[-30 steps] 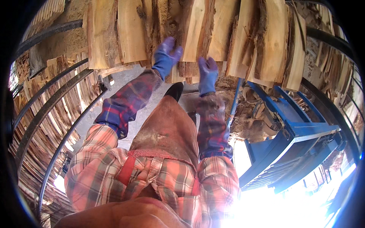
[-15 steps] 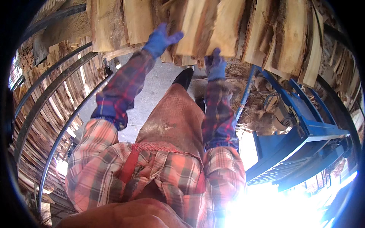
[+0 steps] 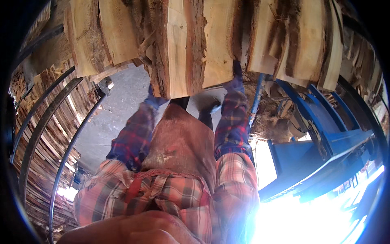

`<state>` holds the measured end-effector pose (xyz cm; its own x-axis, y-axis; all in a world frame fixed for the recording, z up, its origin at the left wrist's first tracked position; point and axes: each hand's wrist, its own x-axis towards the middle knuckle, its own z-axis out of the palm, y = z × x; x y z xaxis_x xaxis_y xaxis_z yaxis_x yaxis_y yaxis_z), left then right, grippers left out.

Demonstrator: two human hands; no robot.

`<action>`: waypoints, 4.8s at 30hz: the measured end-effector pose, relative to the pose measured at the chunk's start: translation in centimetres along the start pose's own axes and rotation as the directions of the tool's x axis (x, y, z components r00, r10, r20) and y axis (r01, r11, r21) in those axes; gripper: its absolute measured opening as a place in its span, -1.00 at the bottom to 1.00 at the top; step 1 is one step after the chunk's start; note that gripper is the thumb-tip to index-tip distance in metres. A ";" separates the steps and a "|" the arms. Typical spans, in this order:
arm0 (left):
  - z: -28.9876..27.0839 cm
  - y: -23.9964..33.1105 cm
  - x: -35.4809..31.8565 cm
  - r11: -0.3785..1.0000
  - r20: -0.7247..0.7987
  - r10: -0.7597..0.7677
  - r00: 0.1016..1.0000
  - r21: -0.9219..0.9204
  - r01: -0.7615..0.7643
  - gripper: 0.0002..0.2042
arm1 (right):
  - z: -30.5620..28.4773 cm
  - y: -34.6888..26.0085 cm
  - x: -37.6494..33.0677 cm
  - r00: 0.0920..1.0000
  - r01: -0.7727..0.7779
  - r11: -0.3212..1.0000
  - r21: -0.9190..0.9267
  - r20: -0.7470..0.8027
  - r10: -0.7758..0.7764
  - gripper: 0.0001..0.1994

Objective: The person operates a hydraulic log splitter in a workshop, repeatedly feeding large pieces of wood into the machine to split them. After each split, the person removes the processed wood and stacks it on a nearby pile before retrieving the next log to process.

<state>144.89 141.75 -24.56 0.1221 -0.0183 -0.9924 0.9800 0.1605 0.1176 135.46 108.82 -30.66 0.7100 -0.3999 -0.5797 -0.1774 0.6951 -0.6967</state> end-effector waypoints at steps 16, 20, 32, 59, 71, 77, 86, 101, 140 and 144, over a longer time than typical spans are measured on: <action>-15.2 4.2 5.3 -0.829 0.864 0.420 0.278 0.490 -0.269 -0.35 | 8.6 3.8 -4.3 0.906 -0.418 0.733 0.537 0.188 0.379 -0.40; -14.4 6.7 6.1 -0.703 0.811 0.555 0.188 0.577 -0.416 -0.43 | 8.9 5.3 -3.3 0.885 -0.466 0.780 0.419 0.199 0.422 -0.36; -7.7 15.4 3.7 0.726 0.331 0.558 0.761 0.250 -0.641 -0.55 | 11.7 3.7 -4.9 0.950 -0.291 0.839 0.459 0.034 0.311 -0.45; -8.9 12.4 -2.3 0.666 0.399 -0.424 0.813 0.746 -0.019 -0.52 | 7.2 -9.3 -2.7 0.989 0.076 0.949 -0.305 0.147 -0.032 -0.55; -14.3 8.0 -5.6 0.872 0.379 0.049 0.924 0.435 -0.225 -0.50 | 7.0 -3.4 0.6 0.935 -0.351 0.926 0.139 -0.012 0.356 -0.40; -15.6 8.6 -10.2 0.864 0.308 0.284 0.908 0.329 -0.381 -0.49 | 16.3 -8.3 -0.6 0.979 -0.112 0.965 -0.238 0.139 0.148 -0.42; -11.3 7.2 -22.6 0.693 0.368 0.562 0.741 0.280 -0.665 -0.46 | 18.5 -25.0 -9.8 0.899 0.104 0.972 -0.210 0.438 -0.002 -0.40; 2.3 1.9 -32.5 0.439 0.693 0.607 0.390 0.117 -0.891 -0.42 | 3.9 -31.2 -32.3 0.901 0.177 0.929 0.324 0.326 -0.285 -0.35; 15.7 -6.0 -39.1 -0.798 0.914 -0.163 -0.372 -0.344 -0.495 -0.48 | 7.1 -22.6 -32.3 0.258 0.391 -0.149 -0.908 0.263 -0.930 -0.08; 13.7 -11.1 -29.8 -0.979 0.878 -0.093 -0.470 -0.168 -0.119 -0.37 | -0.7 -15.8 -34.6 0.325 0.450 0.393 -0.802 -0.262 -0.909 -0.27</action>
<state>132.49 127.04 4.23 -0.0110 -0.8726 0.4884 -0.9999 0.0109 -0.0030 113.23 111.28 0.18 0.2136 -0.9182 0.3335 -0.2964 -0.3862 -0.8735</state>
